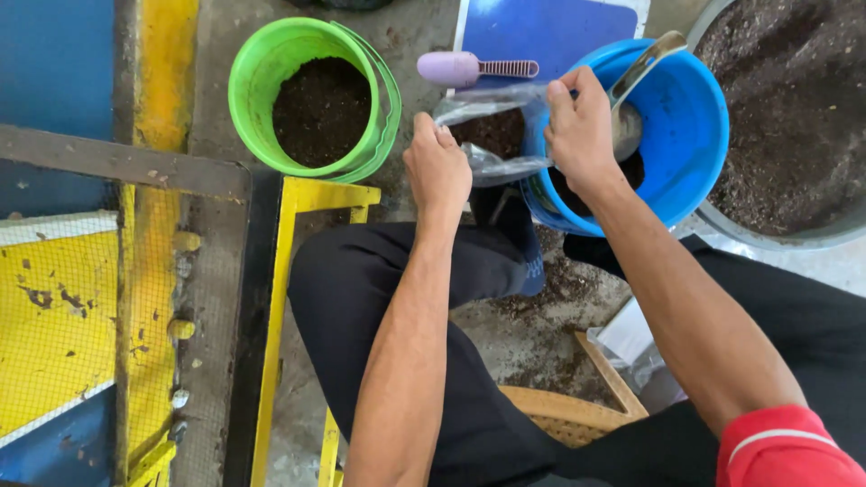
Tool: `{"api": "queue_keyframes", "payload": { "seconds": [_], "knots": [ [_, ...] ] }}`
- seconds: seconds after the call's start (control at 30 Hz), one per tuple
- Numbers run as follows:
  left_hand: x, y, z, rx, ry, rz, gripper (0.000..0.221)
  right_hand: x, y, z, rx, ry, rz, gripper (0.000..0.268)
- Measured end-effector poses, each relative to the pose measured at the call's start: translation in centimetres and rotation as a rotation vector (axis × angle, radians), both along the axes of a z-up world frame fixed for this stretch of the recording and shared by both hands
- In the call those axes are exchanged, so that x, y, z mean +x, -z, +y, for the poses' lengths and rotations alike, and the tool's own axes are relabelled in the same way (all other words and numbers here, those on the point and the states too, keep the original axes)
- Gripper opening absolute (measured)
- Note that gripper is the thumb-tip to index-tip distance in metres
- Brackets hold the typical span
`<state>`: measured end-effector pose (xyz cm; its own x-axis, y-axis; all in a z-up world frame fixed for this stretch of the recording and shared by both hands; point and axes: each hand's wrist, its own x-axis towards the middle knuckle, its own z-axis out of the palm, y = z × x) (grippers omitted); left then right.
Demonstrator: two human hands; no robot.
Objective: The person fills small plastic bags with soil from various containers, using a scoop and pouring from buckets.
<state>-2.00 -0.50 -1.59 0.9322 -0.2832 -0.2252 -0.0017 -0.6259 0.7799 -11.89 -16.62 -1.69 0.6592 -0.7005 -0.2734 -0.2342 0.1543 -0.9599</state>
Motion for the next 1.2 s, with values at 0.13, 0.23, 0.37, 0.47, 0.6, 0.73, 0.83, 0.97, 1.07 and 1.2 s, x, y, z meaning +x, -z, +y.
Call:
{"api": "queue_keyframes", "payload": {
  "seconds": [0.13, 0.23, 0.37, 0.47, 0.6, 0.73, 0.83, 0.97, 1.07, 1.2],
  "knots": [
    [0.2, 0.5, 0.4, 0.039, 0.006, 0.024, 0.014, 1.1, 0.8, -1.7, 0.002, -0.020, 0.196, 0.020],
    [0.3, 0.0, 0.5, 0.027, -0.064, -0.010, 0.022, 1.3, 0.7, -4.0, -0.522, -0.310, 0.300, 0.047],
    [1.2, -4.1, 0.1, -0.045, -0.169, 0.182, 0.024, 4.3, -2.8, -6.2, -0.599, -0.425, 0.580, 0.050],
    [1.2, -3.1, 0.5, -0.144, -0.174, 0.427, 0.014, 5.4, -3.2, -7.1, -0.669, -0.544, 0.770, 0.033],
    [1.7, -3.4, 0.6, -0.228, -0.098, 0.167, 0.008, 6.2, -3.6, -7.9, -0.564, -0.565, 0.665, 0.027],
    [1.6, -5.0, 0.6, -0.207, -0.148, 0.188, 0.013, 5.2, -2.3, -9.0, -0.292, -0.537, 0.515, 0.019],
    [1.4, -6.8, 0.5, -0.152, -0.148, 0.244, 0.020, 4.9, -3.4, -8.2, -0.273, -0.563, 0.473, 0.023],
    [1.1, -4.4, 0.5, -0.134, -0.070, 0.018, 0.023, 4.3, -6.5, -7.4, -0.444, -0.461, 0.469, 0.020],
    [0.4, -4.4, 0.9, -0.133, -0.016, -0.164, 0.022, 2.9, -6.3, -7.6, -0.750, -0.446, 0.326, 0.017],
    [1.0, -4.7, 1.2, -0.120, -0.028, -0.088, 0.018, 2.1, -5.6, -8.6, -0.951, -0.385, 0.290, 0.013]
  ]
}}
